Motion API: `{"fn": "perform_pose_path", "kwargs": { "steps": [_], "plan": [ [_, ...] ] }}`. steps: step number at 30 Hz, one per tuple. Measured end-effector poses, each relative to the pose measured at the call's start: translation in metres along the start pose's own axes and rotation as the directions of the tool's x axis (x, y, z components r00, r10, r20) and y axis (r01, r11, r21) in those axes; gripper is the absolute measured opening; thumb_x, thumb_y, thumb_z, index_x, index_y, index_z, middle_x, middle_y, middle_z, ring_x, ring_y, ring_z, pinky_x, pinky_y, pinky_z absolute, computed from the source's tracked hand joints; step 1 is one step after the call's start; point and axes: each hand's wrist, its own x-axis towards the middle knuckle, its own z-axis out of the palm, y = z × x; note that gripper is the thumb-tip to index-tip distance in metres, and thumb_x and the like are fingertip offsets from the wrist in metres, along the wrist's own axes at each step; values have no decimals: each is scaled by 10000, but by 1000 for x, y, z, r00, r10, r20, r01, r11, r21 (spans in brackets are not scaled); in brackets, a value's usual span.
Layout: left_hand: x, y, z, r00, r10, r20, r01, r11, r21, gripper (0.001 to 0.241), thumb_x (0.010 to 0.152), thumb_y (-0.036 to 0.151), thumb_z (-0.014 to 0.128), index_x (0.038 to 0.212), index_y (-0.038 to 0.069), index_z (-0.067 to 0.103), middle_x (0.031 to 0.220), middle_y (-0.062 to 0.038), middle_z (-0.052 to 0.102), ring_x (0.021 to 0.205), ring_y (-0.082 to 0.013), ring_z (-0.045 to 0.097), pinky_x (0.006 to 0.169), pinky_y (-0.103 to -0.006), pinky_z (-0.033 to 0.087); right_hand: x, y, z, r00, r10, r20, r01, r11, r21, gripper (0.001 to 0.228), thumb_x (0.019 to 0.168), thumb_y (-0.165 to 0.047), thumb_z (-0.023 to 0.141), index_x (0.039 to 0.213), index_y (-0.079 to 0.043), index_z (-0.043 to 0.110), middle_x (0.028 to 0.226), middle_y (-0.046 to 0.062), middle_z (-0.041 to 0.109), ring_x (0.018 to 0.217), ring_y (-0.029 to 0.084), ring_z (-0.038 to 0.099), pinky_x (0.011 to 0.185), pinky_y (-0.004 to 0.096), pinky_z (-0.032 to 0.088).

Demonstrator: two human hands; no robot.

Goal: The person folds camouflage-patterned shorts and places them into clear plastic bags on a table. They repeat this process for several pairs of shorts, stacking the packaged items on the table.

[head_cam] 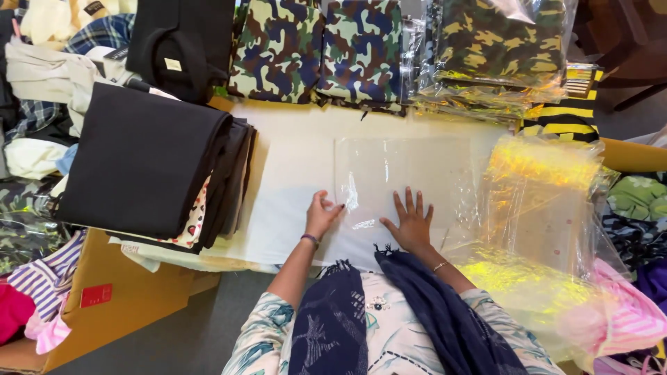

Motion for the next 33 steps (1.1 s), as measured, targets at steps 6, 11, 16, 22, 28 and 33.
{"fn": "perform_pose_path", "kwargs": {
  "steps": [6, 11, 16, 22, 28, 33],
  "plan": [
    [2, -73, 30, 907, -190, 375, 330, 874, -357, 216, 984, 136, 735, 1109, -38, 706, 894, -77, 683, 749, -151, 617, 625, -286, 506, 13, 33, 27, 928, -366, 70, 360, 929, 80, 622, 1027, -592, 414, 1603, -362, 371, 1736, 3, 236, 1609, 271, 173, 1274, 589, 96],
    [-6, -46, 13, 865, -340, 369, 499, 663, -559, 230, 896, 52, 655, 1088, 139, 563, 897, -38, 730, 760, -161, 713, 626, -310, 570, 0, 22, 6, 911, -409, 49, 408, 913, 25, 711, 921, -617, 537, 1539, -300, 389, 1659, 77, 244, 1527, 300, 183, 1186, 596, 112],
    [9, 6, -32, 868, -363, 339, 497, 630, -597, 130, 995, 156, 618, 1072, 59, 659, 897, -48, 682, 766, -169, 681, 636, -303, 556, -8, 19, -2, 912, -409, -34, 400, 864, 305, 630, 977, -509, 565, 1522, -213, 458, 1627, 63, 385, 1508, 250, 337, 1217, 592, 155],
    [40, 113, -111, 982, 92, -162, -159, 870, -466, 200, 929, 23, 758, 879, 90, 576, 884, -2, 634, 1059, -136, 708, 794, -255, 547, -52, 78, -31, 915, -118, -385, 204, 960, 191, 511, 943, -356, 670, 1418, -193, 576, 1549, 44, 489, 1491, 243, 394, 1223, 613, 137],
    [-11, 254, -99, 852, 490, -186, -494, 869, 25, 422, 940, 43, 799, 716, 40, 441, 747, -91, 545, 830, -122, 620, 733, -281, 533, -136, 190, 25, 714, 528, -460, -393, 846, 361, 818, 977, -481, 638, 1646, -134, 322, 1728, 181, 241, 1635, 333, 134, 1215, 703, 74],
    [-36, 260, -44, 867, 427, 256, -492, 811, 315, 189, 812, 202, 830, 907, 65, 742, 642, -90, 608, 593, -255, 627, 567, -381, 497, -151, 217, 85, 715, 647, -265, -584, 761, 284, 889, 957, -609, 535, 1649, -132, 247, 1716, 206, 102, 1576, 401, 19, 1143, 748, 15]
  ]
}}
